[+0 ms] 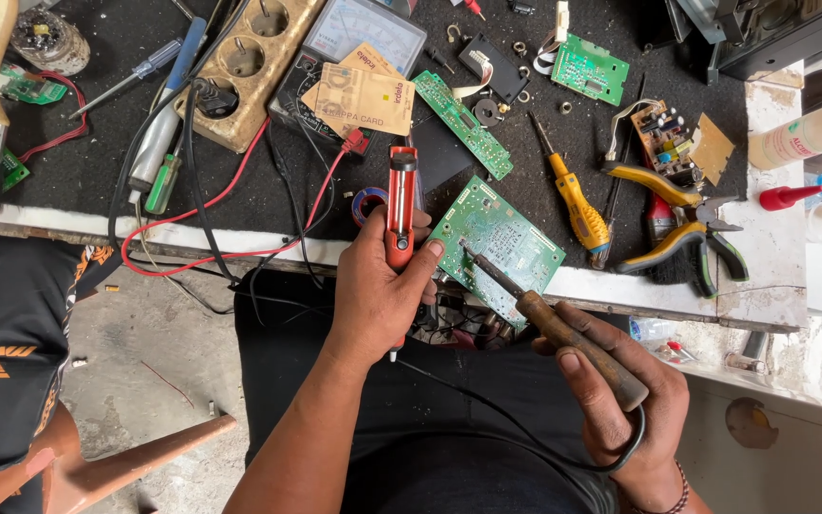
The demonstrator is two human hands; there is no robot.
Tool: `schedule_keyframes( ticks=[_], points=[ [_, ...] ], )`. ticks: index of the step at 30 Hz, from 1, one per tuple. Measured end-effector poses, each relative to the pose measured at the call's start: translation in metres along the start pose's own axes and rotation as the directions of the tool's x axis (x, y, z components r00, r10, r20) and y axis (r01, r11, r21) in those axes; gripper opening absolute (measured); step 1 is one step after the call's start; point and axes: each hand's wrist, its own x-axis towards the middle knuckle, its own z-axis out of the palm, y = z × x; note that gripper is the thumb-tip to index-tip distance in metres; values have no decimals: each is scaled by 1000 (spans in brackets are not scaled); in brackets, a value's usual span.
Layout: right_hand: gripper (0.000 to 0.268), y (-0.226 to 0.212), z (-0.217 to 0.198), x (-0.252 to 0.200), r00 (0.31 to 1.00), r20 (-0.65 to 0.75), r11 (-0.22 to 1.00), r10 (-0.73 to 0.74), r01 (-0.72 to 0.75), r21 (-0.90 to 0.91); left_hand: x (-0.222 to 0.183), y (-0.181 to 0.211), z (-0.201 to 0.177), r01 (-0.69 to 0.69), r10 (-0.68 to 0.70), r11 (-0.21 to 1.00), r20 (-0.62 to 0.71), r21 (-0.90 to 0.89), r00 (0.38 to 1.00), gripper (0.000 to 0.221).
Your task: Desoldering electronic components from a printed circuit board using a soldering iron and a desoldering pump
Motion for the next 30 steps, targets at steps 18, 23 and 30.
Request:
schedule_keyframes(
  ticks=[18,23,30],
  points=[
    [51,-4,-8,-5,951,-225,972,-213,182,-150,0,-4,0,-15,15,1000,13,-18,1000,24],
    [36,-20,-15,8,970,-198,972,-141,97,-213,-1,-1,-1,-12,12,1000,16,-20,1000,24],
    [41,14,-16,-3,981,-102,981,-166,154,-120,-4,1,1,61,-61,998,16,9,998,27]
  ],
)
